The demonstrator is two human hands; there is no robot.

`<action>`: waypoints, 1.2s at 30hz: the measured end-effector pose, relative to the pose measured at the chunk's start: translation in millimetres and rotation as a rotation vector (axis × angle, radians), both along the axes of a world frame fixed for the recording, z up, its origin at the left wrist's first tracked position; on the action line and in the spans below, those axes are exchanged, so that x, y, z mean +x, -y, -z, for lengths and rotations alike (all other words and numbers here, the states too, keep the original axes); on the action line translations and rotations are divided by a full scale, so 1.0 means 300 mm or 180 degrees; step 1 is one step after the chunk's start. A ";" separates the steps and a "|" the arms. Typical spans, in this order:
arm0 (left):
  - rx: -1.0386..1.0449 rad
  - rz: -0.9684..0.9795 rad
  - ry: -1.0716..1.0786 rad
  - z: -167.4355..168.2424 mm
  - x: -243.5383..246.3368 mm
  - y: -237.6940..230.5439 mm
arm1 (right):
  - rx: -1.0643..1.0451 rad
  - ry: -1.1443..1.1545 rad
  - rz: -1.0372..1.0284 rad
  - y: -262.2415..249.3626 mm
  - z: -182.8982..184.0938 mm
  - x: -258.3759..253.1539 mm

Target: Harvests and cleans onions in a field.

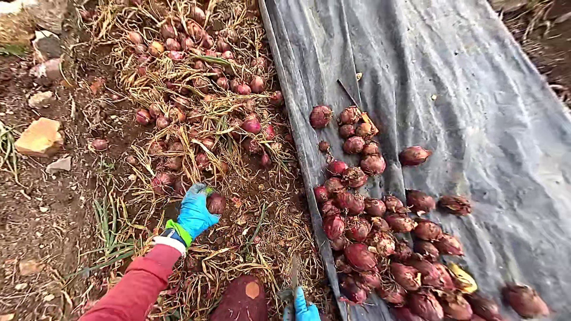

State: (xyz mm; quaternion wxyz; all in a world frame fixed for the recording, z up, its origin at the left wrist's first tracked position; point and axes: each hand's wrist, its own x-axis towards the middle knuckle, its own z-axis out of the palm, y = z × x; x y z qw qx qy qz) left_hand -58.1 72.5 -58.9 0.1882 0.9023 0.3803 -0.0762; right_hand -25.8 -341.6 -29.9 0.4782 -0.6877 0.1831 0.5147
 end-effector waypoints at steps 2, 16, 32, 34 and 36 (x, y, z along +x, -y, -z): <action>-0.0707 0.0045 0.0547 -0.138 -0.004 0.196 | 0.0340 -0.0088 -0.0308 -0.013 -0.005 0.004; -0.1331 0.1989 -0.0395 -0.617 -0.073 0.617 | 0.1841 0.0978 -0.0521 0.190 -0.354 0.002; -0.1335 -0.0182 0.0220 -0.221 0.208 0.407 | 0.1013 0.1621 0.0669 0.109 -0.138 0.126; -0.1240 -0.1101 0.0376 -0.043 0.252 0.205 | 0.0818 0.1402 0.0960 0.130 -0.085 0.131; -0.0979 -0.1845 0.0350 0.106 0.287 0.046 | 0.0538 0.1117 0.0918 0.161 -0.053 0.113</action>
